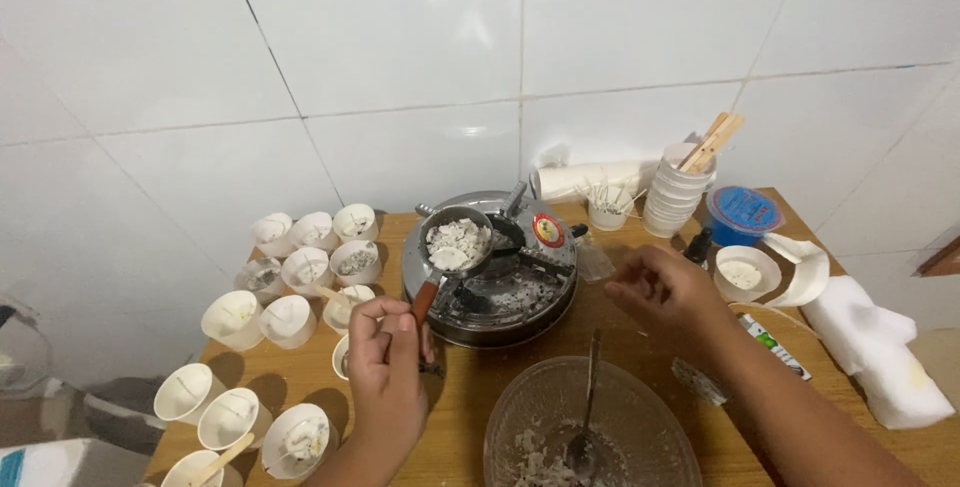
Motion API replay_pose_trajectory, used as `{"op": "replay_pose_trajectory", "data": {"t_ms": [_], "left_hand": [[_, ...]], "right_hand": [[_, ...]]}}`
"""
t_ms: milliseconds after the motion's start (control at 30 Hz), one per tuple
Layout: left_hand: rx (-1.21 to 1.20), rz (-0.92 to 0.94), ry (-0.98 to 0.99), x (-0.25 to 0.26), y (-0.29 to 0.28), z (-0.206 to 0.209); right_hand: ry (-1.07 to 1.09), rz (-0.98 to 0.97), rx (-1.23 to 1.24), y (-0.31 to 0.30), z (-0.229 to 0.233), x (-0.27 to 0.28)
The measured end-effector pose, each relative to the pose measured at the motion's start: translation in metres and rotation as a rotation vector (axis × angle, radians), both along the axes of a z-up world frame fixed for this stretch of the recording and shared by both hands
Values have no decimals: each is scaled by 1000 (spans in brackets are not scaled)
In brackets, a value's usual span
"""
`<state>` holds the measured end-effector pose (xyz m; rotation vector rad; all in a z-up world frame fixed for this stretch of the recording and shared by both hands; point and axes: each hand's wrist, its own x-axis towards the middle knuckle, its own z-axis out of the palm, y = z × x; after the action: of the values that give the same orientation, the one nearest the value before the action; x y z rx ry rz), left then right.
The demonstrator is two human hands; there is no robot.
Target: Breaking solid wax into smaller pieces and transferring them into a melting pot on a stove.
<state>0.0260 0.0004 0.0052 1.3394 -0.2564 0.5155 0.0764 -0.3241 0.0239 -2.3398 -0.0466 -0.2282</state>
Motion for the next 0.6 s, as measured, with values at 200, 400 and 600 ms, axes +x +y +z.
{"op": "replay_pose_trajectory", "data": {"t_ms": [200, 400, 600], "left_hand": [[12, 10, 90, -1, -2, -3], [-13, -29, 63, -1, 0, -3], [-111, -102, 92, 5, -3, -11]], "right_hand": [[-153, 218, -295, 40, 35, 16], [84, 429, -402, 70, 83, 26], [209, 311, -321, 65, 69, 37]]}}
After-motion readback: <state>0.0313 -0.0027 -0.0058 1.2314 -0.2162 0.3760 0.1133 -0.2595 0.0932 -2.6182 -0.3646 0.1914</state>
